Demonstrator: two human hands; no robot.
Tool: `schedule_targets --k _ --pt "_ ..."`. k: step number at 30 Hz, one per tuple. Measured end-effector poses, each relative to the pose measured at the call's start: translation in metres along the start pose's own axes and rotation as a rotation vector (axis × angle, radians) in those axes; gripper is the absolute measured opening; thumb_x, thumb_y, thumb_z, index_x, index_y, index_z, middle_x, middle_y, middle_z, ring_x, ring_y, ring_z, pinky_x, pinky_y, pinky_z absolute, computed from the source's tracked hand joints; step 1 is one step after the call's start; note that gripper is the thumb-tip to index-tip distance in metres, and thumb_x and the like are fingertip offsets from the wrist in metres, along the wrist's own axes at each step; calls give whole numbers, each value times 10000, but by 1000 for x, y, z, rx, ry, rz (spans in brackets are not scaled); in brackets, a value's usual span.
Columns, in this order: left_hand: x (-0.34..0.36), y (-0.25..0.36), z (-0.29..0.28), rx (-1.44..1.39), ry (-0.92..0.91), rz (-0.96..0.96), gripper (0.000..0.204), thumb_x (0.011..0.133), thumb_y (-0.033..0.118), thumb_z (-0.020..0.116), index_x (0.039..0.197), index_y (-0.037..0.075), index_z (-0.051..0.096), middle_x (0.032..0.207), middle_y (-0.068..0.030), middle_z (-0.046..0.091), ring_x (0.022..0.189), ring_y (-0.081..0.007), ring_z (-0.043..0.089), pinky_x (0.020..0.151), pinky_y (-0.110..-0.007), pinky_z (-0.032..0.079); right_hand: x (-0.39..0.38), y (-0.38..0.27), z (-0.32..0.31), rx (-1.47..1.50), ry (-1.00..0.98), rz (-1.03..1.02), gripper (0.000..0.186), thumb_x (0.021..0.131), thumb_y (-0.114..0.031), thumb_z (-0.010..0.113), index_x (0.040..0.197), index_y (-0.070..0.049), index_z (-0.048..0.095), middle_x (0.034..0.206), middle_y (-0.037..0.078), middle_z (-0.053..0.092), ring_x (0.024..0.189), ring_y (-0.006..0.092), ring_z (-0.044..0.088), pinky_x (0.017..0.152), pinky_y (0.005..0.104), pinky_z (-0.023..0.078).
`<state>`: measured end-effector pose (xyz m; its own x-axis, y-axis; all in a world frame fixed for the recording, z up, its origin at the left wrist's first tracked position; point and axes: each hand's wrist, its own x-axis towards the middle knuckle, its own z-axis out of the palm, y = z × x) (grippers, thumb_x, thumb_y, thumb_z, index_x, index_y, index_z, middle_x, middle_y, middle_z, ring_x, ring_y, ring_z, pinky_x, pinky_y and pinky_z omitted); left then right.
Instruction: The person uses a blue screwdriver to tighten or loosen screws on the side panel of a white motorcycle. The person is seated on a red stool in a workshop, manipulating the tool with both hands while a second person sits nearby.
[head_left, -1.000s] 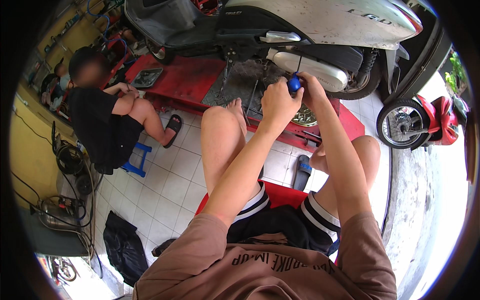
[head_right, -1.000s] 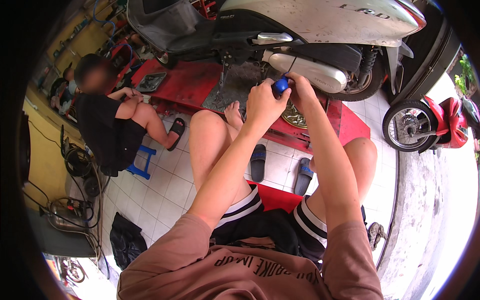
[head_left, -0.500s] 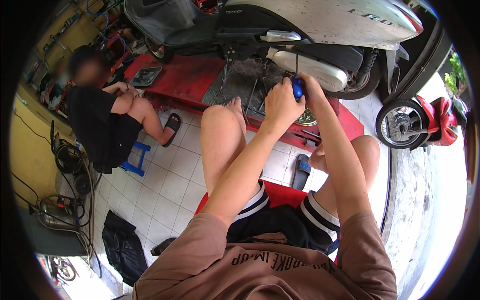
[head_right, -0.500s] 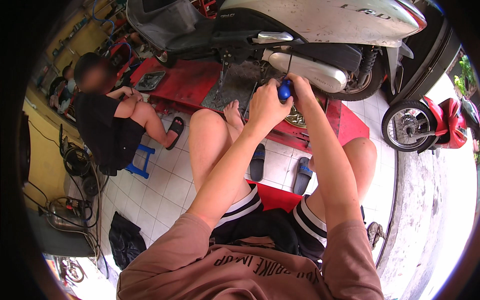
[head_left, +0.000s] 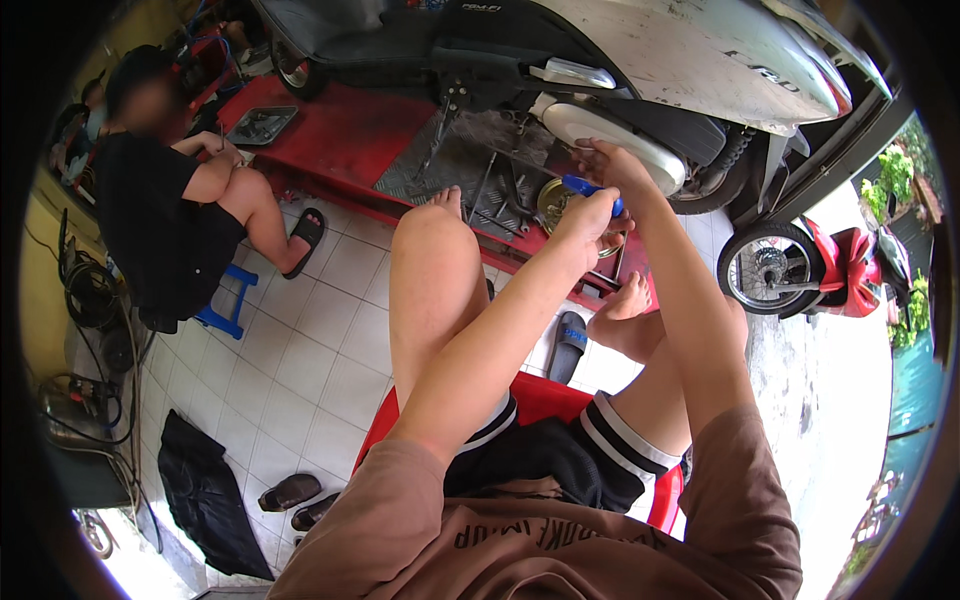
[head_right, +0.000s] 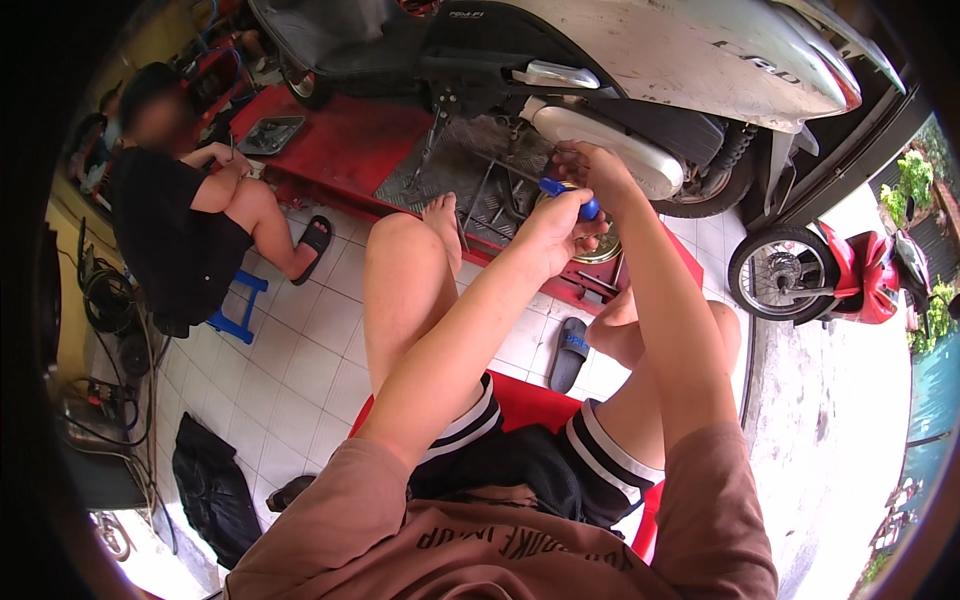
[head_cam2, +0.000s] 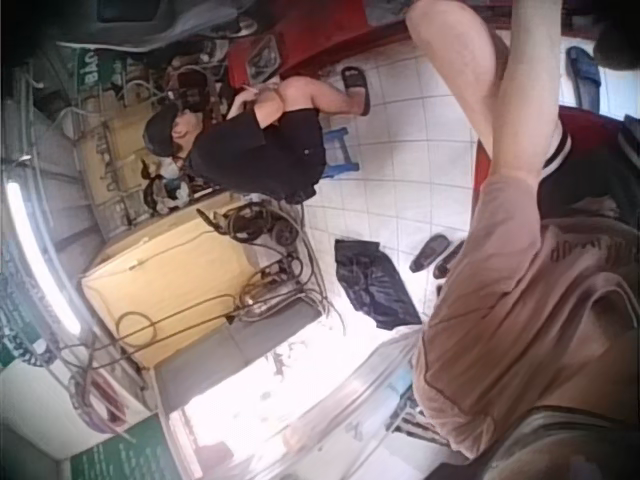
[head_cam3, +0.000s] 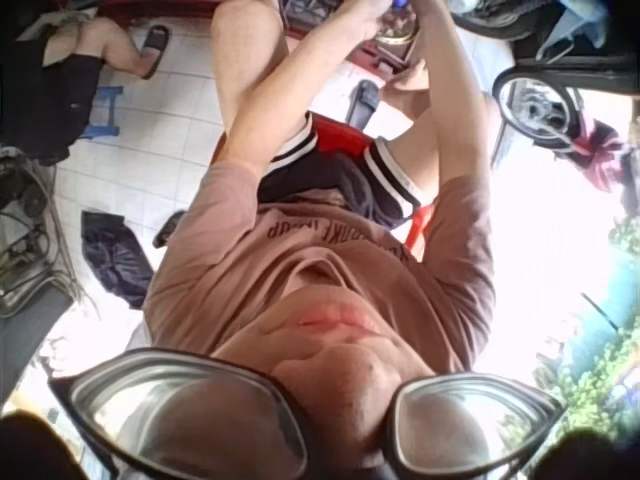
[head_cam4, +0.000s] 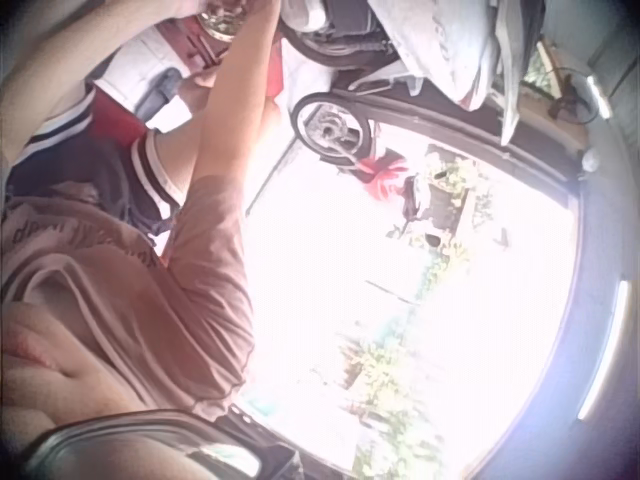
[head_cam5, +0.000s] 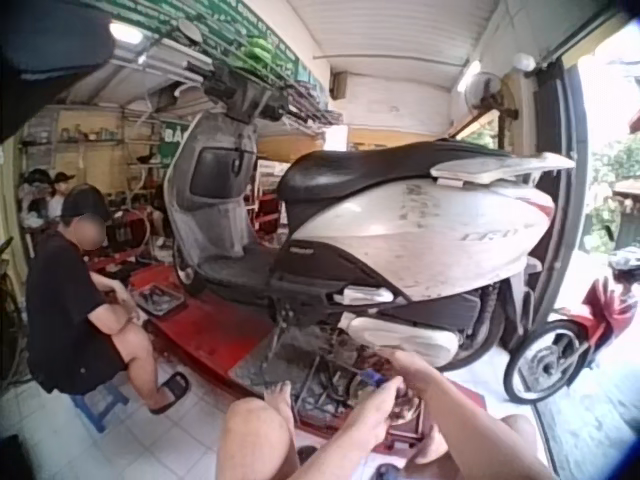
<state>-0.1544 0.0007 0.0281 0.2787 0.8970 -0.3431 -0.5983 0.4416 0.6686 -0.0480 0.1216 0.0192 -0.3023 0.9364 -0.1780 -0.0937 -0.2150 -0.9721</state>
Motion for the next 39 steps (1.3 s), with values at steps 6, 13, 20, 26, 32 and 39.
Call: schedule_targets --k 6,13,20,26,32,39 --pt "-12 5 5 26 72 52 163 902 258 536 918 96 542 789 -11 592 641 -104 588 505 -262 406 71 8 -6 654 258 -168 368 977 -96 332 1320 35 353 1352 176 446 1115 346 569 839 328 541" --pt "-22 12 11 -21 12 123 193 917 237 527 878 48 521 786 -32 580 601 -103 559 473 -249 387 121 7 -22 886 303 -265 268 972 -125 405 1157 64 454 1137 165 561 1086 318 594 769 314 584" --pt "-28 14 14 -63 34 106 216 919 230 518 835 31 530 734 -37 568 564 -101 533 459 -249 370 152 7 -43 853 295 -210 184 974 -77 414 1087 37 503 1017 138 618 922 258 658 663 272 602" --pt "-27 13 12 -49 20 98 212 917 236 518 845 37 537 734 -27 572 567 -97 538 467 -251 377 176 14 -61 887 390 -232 128 941 -4 469 1049 21 534 993 133 622 830 242 659 653 278 606" --pt "-25 10 13 -53 -4 97 199 912 230 518 843 45 537 740 -28 577 580 -97 547 473 -249 378 178 13 -59 933 643 -280 151 933 6 483 1062 43 552 1001 152 618 825 263 659 659 280 618" --pt "-29 9 13 -55 31 89 192 901 239 527 851 54 528 749 -25 583 601 -99 551 495 -249 379 160 4 -29 918 490 -252 162 969 -85 457 1071 -8 556 1048 119 631 885 258 670 678 244 612"
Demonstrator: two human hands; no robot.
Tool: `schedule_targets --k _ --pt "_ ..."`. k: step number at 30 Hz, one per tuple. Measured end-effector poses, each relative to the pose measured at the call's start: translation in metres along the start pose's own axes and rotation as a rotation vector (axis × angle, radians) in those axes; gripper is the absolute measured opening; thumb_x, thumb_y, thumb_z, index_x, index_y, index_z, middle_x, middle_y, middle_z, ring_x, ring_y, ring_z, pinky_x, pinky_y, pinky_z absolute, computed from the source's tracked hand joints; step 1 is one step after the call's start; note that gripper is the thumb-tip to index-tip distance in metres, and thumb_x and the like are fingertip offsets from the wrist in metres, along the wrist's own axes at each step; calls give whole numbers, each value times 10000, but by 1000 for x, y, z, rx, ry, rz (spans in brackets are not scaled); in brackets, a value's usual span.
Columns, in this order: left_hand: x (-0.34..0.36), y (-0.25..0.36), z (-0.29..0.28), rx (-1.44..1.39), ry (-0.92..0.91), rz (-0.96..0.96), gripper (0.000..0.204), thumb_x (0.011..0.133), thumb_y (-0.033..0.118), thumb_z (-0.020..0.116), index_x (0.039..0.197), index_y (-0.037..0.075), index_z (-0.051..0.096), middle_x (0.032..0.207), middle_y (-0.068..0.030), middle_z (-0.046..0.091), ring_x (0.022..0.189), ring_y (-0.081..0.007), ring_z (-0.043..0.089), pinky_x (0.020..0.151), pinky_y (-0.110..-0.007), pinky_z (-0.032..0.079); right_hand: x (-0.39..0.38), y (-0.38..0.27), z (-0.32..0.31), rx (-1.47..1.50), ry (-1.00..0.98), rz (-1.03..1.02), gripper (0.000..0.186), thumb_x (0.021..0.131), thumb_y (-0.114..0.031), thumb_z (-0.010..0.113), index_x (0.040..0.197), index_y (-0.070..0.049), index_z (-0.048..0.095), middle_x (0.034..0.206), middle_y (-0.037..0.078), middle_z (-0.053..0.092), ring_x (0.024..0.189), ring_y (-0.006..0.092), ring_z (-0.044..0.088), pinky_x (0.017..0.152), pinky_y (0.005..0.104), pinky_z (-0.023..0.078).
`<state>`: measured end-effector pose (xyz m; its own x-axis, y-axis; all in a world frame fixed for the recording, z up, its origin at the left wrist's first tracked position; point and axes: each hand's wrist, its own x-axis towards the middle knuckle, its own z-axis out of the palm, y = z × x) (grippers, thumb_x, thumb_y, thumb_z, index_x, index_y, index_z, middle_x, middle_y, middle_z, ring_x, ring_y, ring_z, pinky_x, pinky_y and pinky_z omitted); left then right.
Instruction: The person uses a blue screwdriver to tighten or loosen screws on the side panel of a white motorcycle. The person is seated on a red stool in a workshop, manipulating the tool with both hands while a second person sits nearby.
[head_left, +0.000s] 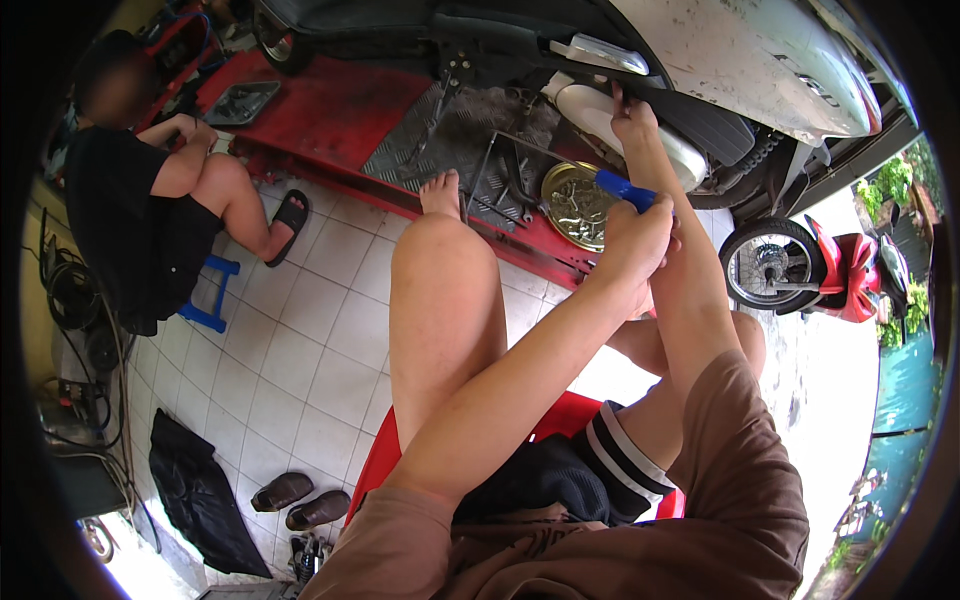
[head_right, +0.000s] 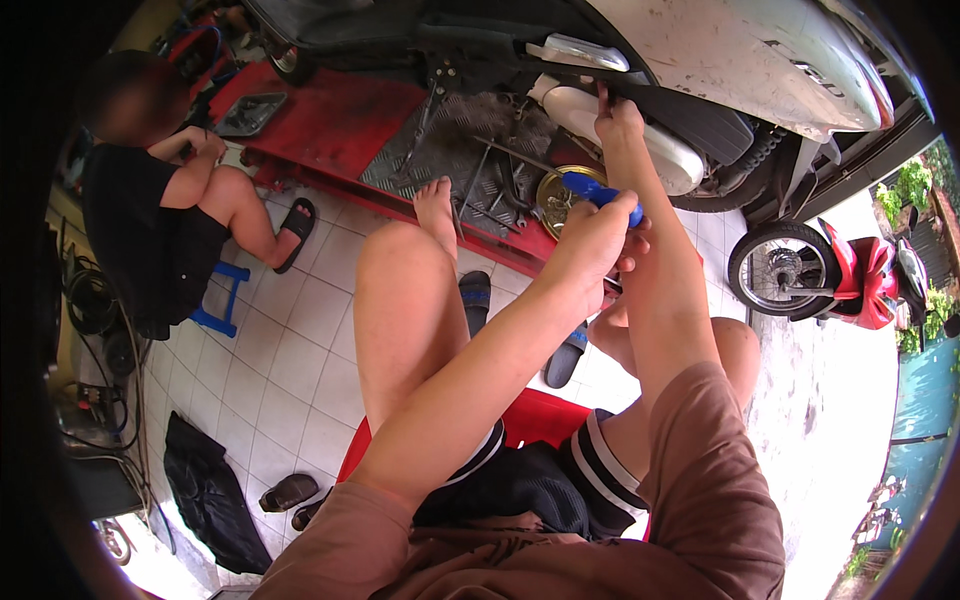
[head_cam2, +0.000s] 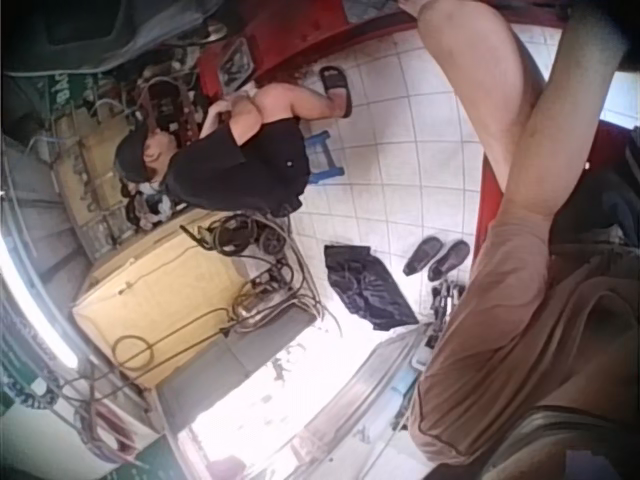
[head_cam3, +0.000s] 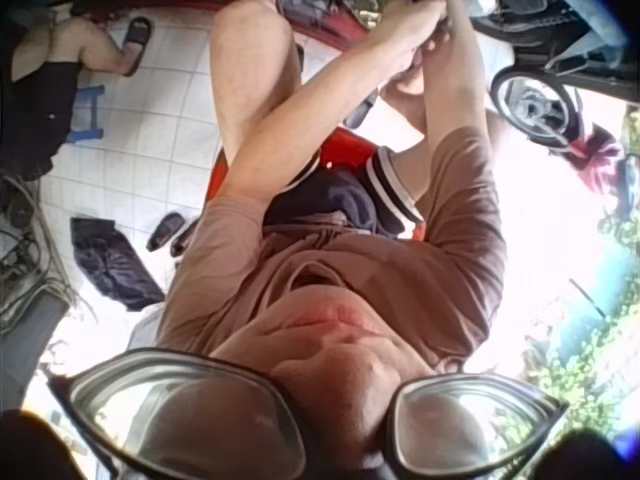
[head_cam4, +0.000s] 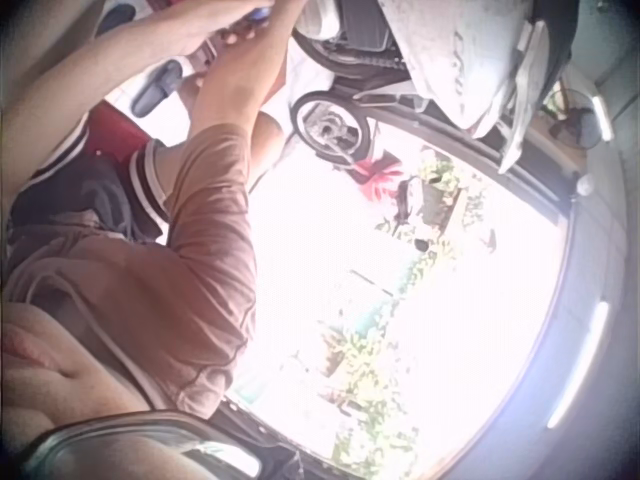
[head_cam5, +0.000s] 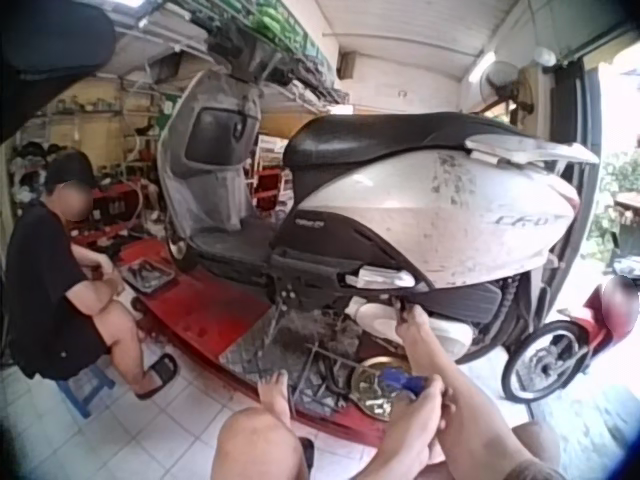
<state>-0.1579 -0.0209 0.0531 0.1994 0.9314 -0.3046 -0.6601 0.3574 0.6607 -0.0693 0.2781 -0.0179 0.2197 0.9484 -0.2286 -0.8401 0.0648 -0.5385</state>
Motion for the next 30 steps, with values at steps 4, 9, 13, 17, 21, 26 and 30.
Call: schedule_targets --k 4,9,13,17,21,26,30 --pt "1 -1 0 38 -11 -29 196 898 246 532 873 52 522 760 -28 588 599 -98 551 492 -247 377 5 0 -3 14 -74 41 161 969 -85 459 1077 -13 555 1049 119 633 886 263 671 673 250 614" --pt "0 0 0 50 -7 -18 201 897 249 533 867 50 527 755 -28 585 590 -93 545 484 -243 377 26 1 -16 -19 -150 65 161 968 -85 462 1085 -20 552 1050 120 635 887 269 673 667 257 616" --pt "0 0 1 31 -15 -14 206 892 250 542 825 56 535 725 -20 572 569 -90 528 468 -240 370 25 -2 -8 4 4 -41 148 951 -53 478 1073 -9 549 1028 124 634 867 278 671 649 264 621" --pt "3 -2 -2 61 -28 -2 216 884 255 559 787 63 538 698 -11 559 550 -83 504 460 -241 364 17 0 -6 16 84 -83 146 876 81 540 1019 53 554 986 162 624 834 277 664 659 276 630" --pt "1 -2 2 142 14 21 232 880 263 574 762 66 539 678 -5 548 539 -72 478 459 -245 350 17 -3 -5 44 131 -61 243 797 174 587 1008 56 562 970 199 623 812 284 668 658 284 630" --pt "0 5 0 390 -28 -46 349 880 263 597 1039 -45 559 1002 -156 620 882 -212 623 761 -356 482 15 -8 -15 -44 -22 35 96 927 -33 528 995 -12 593 949 110 654 836 253 675 615 275 621" --pt "4 -2 0 440 -62 -11 386 872 255 602 1094 -58 556 1032 -166 631 925 -229 636 788 -336 478 22 -10 -13 -23 -70 70 172 973 -113 466 1042 -16 591 980 117 648 866 265 666 623 282 623"
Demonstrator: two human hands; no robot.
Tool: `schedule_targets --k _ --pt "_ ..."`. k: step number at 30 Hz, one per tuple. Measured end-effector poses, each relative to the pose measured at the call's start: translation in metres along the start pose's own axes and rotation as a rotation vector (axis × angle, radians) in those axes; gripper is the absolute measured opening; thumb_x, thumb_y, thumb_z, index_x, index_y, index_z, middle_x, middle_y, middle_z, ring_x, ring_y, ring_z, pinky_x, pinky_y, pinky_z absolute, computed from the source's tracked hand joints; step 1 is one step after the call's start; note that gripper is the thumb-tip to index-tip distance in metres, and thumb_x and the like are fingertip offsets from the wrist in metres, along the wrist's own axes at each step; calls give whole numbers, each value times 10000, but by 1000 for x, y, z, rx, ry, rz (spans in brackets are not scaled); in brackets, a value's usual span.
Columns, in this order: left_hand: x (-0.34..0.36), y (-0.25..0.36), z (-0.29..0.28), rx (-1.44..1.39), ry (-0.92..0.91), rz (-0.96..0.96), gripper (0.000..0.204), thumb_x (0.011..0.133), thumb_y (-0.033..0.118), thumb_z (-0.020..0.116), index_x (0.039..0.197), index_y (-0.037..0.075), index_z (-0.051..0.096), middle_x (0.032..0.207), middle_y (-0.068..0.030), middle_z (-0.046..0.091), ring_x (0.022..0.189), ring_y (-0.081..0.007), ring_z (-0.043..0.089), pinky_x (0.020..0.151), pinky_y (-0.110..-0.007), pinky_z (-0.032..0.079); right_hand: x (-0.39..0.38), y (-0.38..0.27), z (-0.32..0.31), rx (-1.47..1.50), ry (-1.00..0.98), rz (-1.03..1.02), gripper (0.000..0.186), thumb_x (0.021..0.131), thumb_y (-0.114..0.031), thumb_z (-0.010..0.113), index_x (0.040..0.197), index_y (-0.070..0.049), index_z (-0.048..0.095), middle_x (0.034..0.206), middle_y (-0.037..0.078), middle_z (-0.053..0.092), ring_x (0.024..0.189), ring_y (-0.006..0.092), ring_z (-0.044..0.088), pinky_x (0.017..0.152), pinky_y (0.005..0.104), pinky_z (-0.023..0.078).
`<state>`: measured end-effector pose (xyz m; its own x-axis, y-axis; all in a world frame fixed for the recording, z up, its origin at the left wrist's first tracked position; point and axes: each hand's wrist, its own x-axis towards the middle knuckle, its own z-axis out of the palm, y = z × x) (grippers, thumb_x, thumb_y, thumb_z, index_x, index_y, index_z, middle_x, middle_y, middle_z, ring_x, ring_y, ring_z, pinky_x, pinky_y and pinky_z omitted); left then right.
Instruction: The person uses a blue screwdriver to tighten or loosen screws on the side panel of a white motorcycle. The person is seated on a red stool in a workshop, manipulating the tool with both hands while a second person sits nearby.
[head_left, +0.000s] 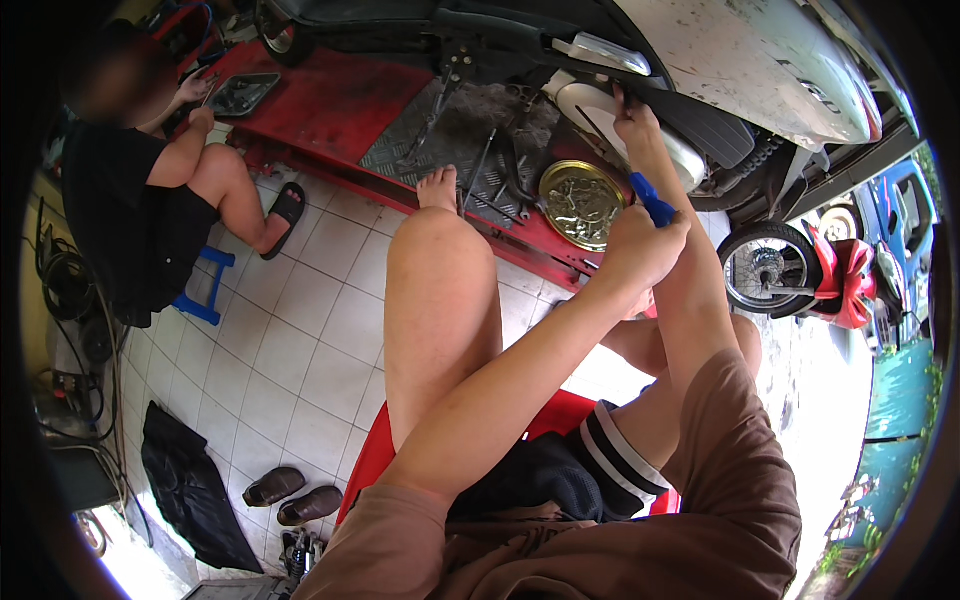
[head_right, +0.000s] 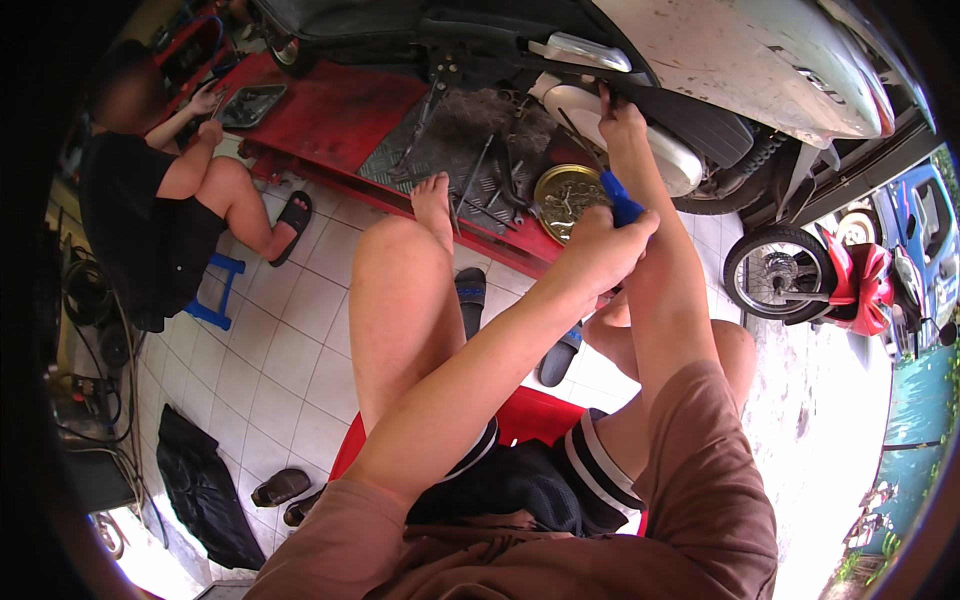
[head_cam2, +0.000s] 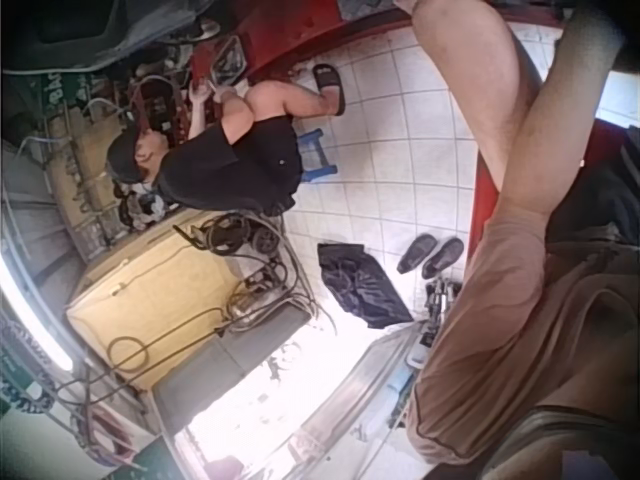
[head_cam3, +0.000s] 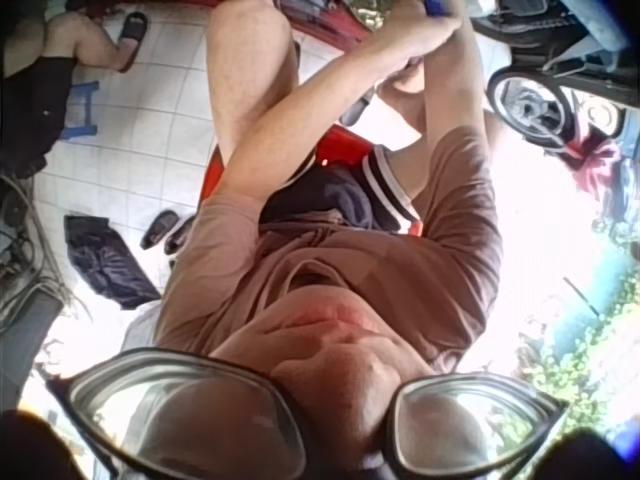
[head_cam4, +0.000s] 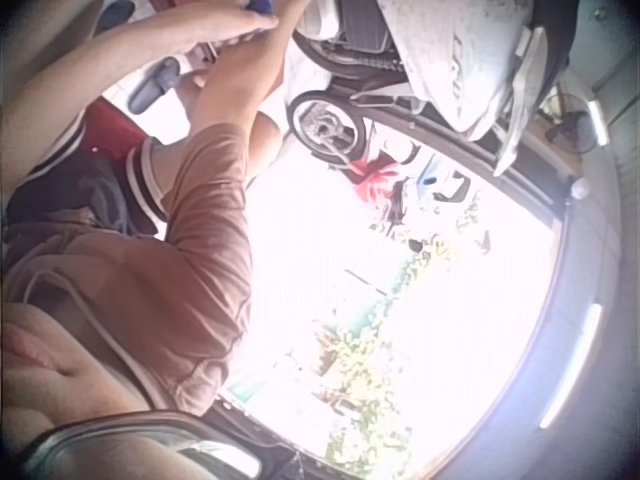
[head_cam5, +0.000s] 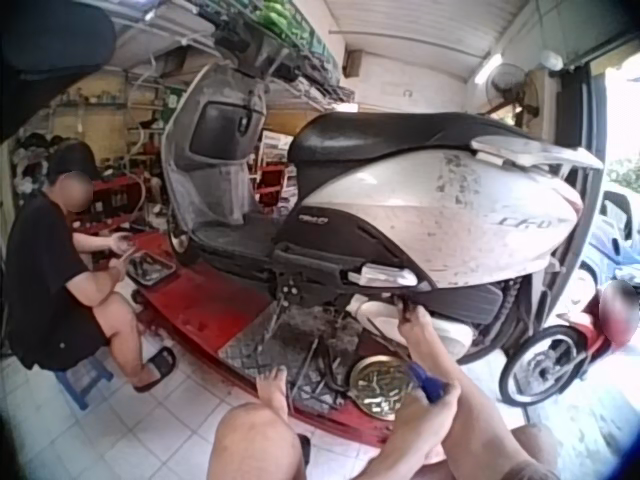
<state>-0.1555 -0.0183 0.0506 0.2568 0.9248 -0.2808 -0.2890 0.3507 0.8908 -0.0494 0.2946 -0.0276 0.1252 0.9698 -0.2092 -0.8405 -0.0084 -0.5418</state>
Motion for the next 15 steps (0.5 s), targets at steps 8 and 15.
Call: schedule_targets --k 8,15 --pt "11 -14 3 96 119 116 325 851 317 605 765 3 600 712 -57 610 653 -140 568 627 -318 448 -6 17 7 -97 123 -91 118 890 -12 580 1004 19 576 939 132 640 833 258 667 668 263 612" --pt "12 -16 8 170 162 248 503 849 369 565 987 -112 617 922 -293 646 984 -387 627 879 -391 480 -66 49 -93 -572 246 -209 125 880 -55 594 985 5 561 935 109 633 799 219 656 646 287 552"
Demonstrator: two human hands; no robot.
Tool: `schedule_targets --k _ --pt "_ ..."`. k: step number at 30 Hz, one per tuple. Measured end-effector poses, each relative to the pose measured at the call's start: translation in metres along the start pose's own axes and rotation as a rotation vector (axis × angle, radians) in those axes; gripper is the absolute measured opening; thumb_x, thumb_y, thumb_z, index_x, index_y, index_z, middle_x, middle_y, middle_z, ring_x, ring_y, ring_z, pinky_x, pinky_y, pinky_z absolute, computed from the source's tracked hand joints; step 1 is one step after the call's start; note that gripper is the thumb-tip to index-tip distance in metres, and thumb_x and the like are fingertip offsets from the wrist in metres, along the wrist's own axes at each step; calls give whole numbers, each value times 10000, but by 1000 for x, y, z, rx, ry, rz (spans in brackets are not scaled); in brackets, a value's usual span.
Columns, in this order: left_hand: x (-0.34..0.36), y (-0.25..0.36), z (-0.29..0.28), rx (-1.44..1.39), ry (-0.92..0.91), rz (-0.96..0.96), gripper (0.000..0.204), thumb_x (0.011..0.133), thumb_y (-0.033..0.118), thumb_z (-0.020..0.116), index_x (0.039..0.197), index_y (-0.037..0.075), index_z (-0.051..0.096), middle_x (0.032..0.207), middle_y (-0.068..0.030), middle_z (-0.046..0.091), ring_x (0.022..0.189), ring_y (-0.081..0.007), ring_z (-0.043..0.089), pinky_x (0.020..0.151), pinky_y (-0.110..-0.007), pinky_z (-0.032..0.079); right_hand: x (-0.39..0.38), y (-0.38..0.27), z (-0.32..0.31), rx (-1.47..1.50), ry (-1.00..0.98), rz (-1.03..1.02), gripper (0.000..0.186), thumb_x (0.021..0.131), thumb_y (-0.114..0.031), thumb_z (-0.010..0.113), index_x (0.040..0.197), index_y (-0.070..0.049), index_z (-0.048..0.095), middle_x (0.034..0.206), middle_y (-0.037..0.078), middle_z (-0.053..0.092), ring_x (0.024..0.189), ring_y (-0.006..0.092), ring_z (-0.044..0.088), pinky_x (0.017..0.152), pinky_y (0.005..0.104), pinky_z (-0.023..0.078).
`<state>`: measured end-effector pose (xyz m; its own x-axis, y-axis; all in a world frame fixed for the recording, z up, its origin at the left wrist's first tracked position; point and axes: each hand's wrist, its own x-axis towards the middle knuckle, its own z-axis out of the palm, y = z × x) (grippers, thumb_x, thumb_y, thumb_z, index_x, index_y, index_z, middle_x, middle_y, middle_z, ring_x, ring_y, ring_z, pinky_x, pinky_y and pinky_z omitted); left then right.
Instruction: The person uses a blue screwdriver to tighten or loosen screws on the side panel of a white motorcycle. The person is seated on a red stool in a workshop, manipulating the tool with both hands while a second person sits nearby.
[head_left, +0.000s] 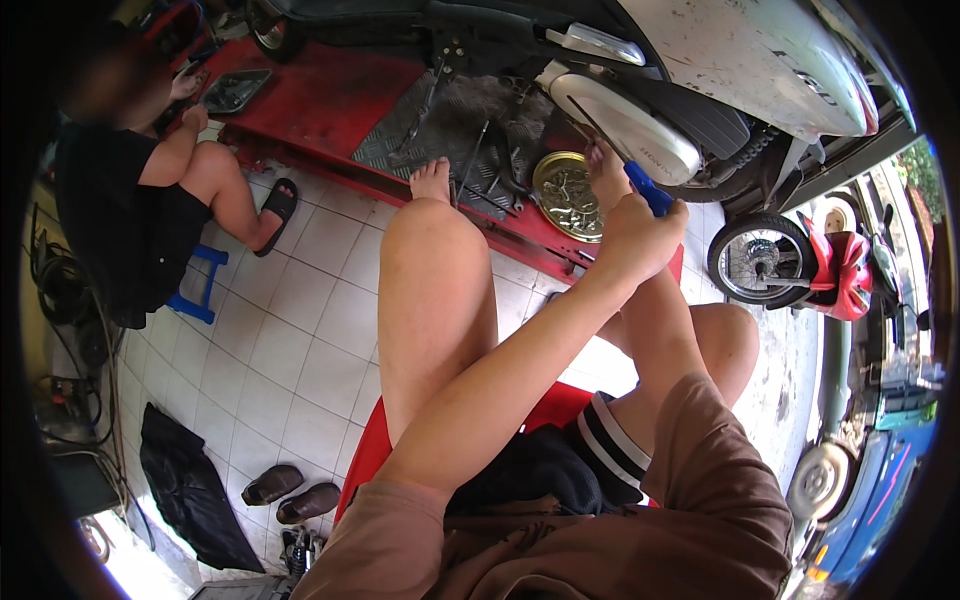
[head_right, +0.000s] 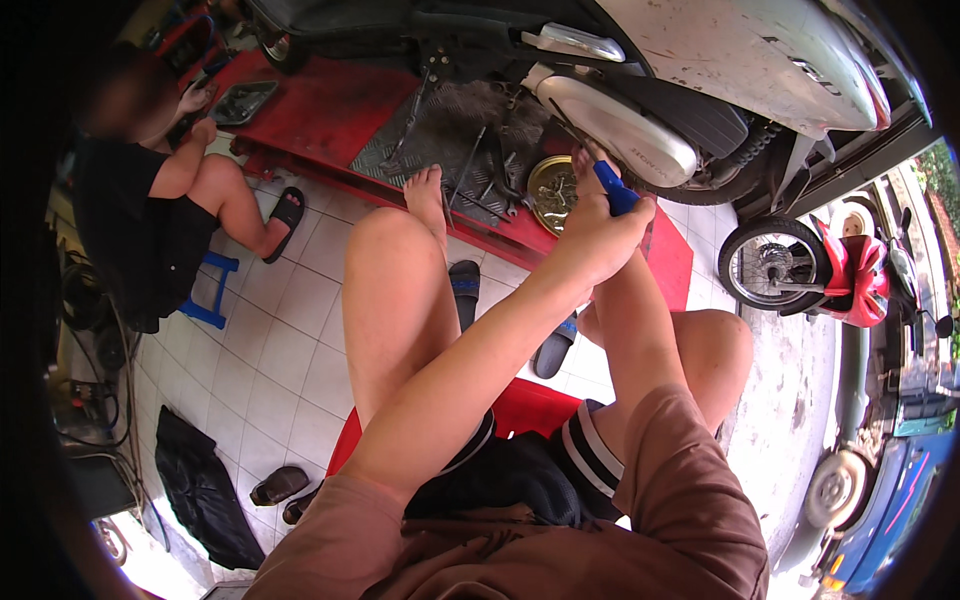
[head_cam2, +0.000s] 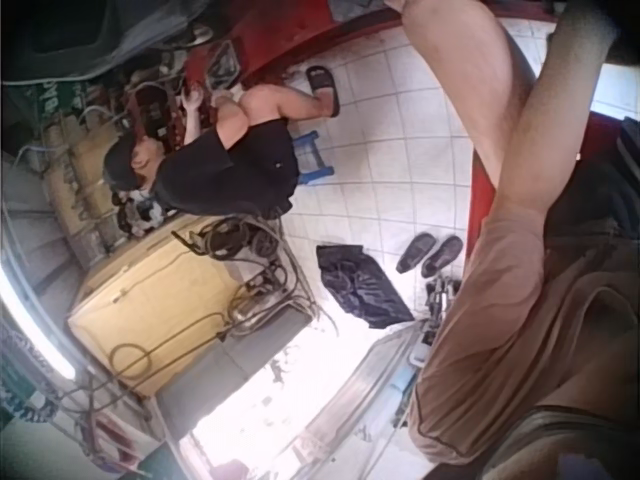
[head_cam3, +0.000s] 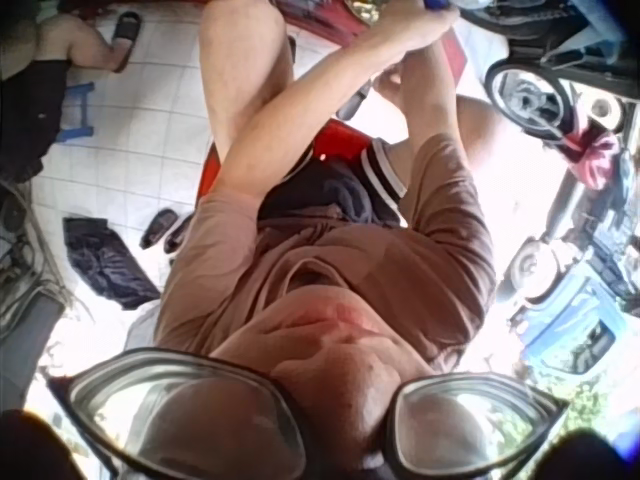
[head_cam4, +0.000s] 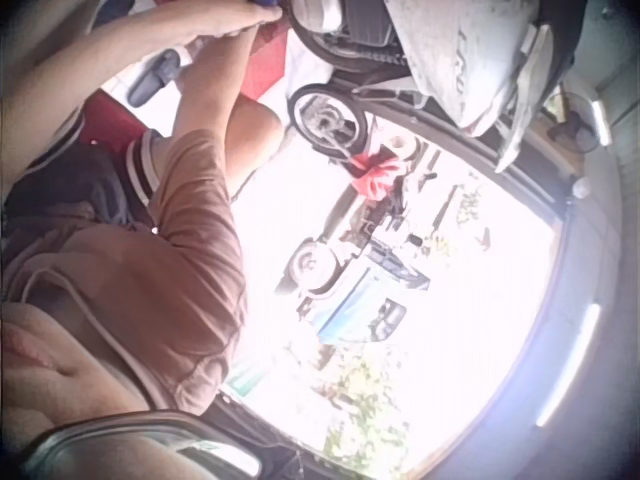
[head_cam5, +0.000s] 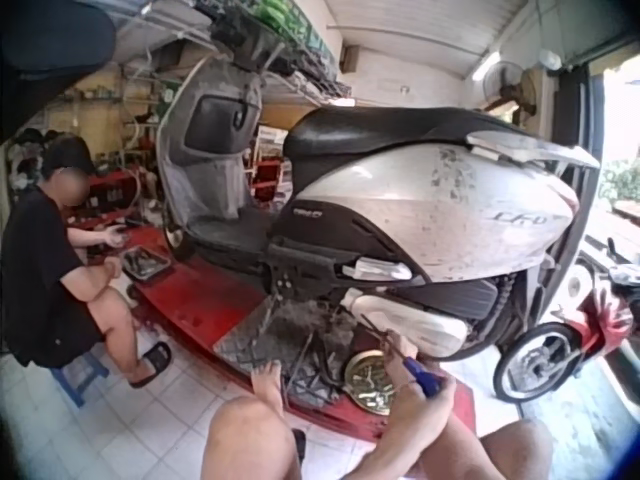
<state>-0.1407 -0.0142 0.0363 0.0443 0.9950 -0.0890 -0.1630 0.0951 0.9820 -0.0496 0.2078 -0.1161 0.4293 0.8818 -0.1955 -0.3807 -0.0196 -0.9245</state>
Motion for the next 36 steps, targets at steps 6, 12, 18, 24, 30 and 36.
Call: schedule_targets --k 6,12,18,24,30,36 --pt "9 -13 2 201 -53 -21 596 816 432 555 958 -143 615 1187 -485 398 1143 -577 430 1048 -460 336 -43 30 -81 -283 -73 256 173 900 -109 574 1040 -8 564 964 116 641 817 225 656 669 315 548" --pt "-6 -1 -10 323 -161 14 442 805 346 582 828 -92 640 981 -389 548 945 -425 604 857 -436 470 -48 5 -72 -452 -341 431 226 920 -163 553 1096 -20 568 992 123 648 835 231 656 692 343 544" --pt "-18 -1 13 397 -396 39 413 790 351 608 707 -54 632 657 -210 648 667 -312 669 692 -399 525 -15 -119 -104 -965 -692 421 350 914 -211 540 1221 -42 548 1096 122 647 959 235 644 760 360 534" --pt "-29 -2 27 683 -409 294 415 802 356 662 858 -53 619 801 -249 653 803 -385 650 753 -440 492 -104 -232 -124 -391 -785 208 351 955 -153 390 1275 -46 485 1147 134 612 1021 223 606 929 370 471" --pt "-29 -1 54 776 -330 529 367 831 322 679 909 -30 606 765 -222 638 743 -385 625 706 -431 472 -124 -212 -162 -103 -634 125 354 939 -174 457 1277 -72 470 1047 116 649 944 191 620 834 298 480" --pt "-16 -15 87 735 -186 627 358 829 286 673 959 -41 603 818 -259 642 806 -418 630 713 -462 477 -166 -199 -146 -97 -404 100 403 957 -184 493 1342 -73 444 954 90 648 839 163 617 733 280 514"
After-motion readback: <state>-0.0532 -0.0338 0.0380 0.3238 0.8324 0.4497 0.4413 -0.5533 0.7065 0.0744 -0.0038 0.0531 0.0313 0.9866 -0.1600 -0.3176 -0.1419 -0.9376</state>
